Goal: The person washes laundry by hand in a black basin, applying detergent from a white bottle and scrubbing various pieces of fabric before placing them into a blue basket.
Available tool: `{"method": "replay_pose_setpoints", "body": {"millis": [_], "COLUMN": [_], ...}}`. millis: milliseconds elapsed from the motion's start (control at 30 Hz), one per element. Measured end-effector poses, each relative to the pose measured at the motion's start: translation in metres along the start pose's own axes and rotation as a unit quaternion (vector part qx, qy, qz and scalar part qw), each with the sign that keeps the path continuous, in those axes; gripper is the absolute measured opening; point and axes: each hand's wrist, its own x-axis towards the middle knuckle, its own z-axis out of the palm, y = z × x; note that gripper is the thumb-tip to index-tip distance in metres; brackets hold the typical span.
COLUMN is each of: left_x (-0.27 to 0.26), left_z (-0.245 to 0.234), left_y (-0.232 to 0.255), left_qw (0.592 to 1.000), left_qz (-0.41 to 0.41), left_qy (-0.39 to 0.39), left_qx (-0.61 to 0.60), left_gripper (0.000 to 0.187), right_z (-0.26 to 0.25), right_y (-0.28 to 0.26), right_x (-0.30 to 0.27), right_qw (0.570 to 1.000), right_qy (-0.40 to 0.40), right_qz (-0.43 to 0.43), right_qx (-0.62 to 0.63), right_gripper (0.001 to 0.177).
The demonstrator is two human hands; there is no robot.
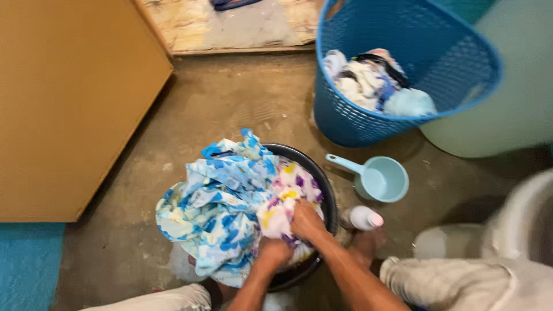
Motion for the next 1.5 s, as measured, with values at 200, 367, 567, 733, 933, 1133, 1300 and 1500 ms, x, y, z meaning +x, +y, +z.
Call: {"method": "replay_pose_setpoints", "body": {"millis": [200,367,567,733,933,1133,1300,1500], "left_x": [-0.045,-0.074,-0.056,-0.054,-0.069,-0.073,-0.083,-0.088], "left_z": [-0.068,-0.094,-0.079,-0.055,-0.06,-0.058,-0.063,-0.074], "left_y": [0.068,0.109,0.058,0.054,0.059,0.055,0.056,0.062], "left_qw": [0.986,0.902,0.958,0.967,0.967,0.958,0.967,0.984], "left_qz": [0.147,0.335,0.197,0.154,0.168,0.202,0.167,0.143], "left_qy": [0.062,0.273,0.177,0.143,0.145,0.166,0.131,0.08], "left_qx": [0.037,-0.001,0.107,0.142,0.124,0.115,0.138,0.072], "left_gripper": [0.036,0.041,0.085,0.08,0.091,0.091,0.091,0.088], "right_z": [-0.071,-0.141,-0.14,-0.086,-0.069,-0.061,-0.055,-0.08], "right_y": [-0.03,0.032,0.183,0.188,0.173,0.158,0.158,0.113], "right_x": [-0.033,-0.039,-0.058,-0.086,-0.066,-0.068,-0.073,-0.072], "right_qw": [0.974,0.917,0.897,0.971,0.949,0.959,0.947,0.948], "right_qy": [0.22,0.389,0.368,0.202,0.214,0.211,0.223,0.254], "right_qz": [0.003,-0.056,0.124,0.06,0.091,0.103,0.073,0.083], "right_qx": [-0.059,0.061,0.213,0.115,0.214,0.156,0.219,0.172], "right_gripper": [0.012,0.013,0.058,0.104,0.082,0.072,0.077,0.079]}}
